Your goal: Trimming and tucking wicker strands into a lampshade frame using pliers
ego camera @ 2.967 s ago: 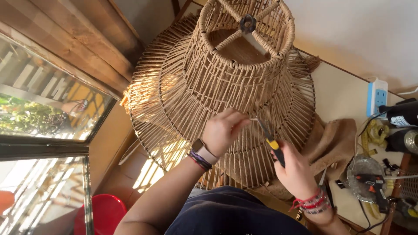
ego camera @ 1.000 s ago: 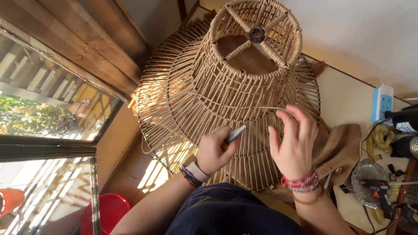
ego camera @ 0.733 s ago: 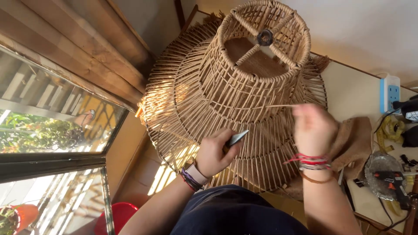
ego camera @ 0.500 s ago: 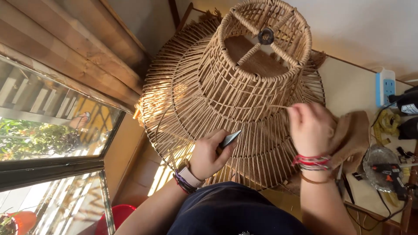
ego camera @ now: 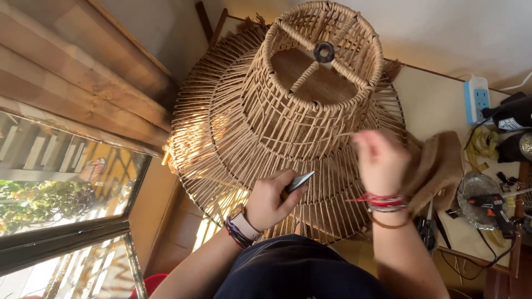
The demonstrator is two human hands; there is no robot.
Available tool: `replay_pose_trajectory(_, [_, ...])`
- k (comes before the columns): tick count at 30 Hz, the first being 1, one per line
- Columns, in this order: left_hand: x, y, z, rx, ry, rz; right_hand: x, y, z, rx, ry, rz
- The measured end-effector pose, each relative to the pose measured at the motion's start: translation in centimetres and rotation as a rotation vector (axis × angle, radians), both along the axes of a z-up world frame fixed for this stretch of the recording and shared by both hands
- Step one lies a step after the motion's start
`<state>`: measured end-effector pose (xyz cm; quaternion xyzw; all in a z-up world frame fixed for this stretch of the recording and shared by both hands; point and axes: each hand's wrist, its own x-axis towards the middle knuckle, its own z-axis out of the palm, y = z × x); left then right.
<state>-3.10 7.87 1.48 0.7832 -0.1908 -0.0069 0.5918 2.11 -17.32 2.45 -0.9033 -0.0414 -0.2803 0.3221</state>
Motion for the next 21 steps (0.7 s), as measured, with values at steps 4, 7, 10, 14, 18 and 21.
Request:
replay_pose_trajectory(4, [0.2, 1.0, -0.5, 0.013, 0.016, 0.038, -0.6, -8.8, -0.8, -0.024, -0.128, -0.178])
replay_pose_trajectory(7, [0.3, 1.0, 0.6, 0.129, 0.013, 0.003, -0.4, -3.5, 0.4, -0.255, 0.099, -0.098])
replay_pose_trajectory(10, [0.3, 0.5, 0.7, 0.126, -0.026, -0.044, -0.2, 0.6, 0.7, -0.278, 0.096, 0.292])
replay_pose_trajectory(14, [0.3, 1.7, 0.5, 0.125, -0.051, -0.048, -1.2, -5.1, 0.5, -0.201, -0.109, -0.187])
replay_pose_trajectory(18, [0.0, 1.8, -1.5, -0.027, 0.07, 0.109, -0.1, -3.5, -2.6, -0.131, -0.032, 0.006])
replay_pose_trajectory(21, [0.1, 1.1, -0.9, -0.012, 0.033, 0.063, 0.9, -0.2, -4.2, -0.152, -0.032, 0.093])
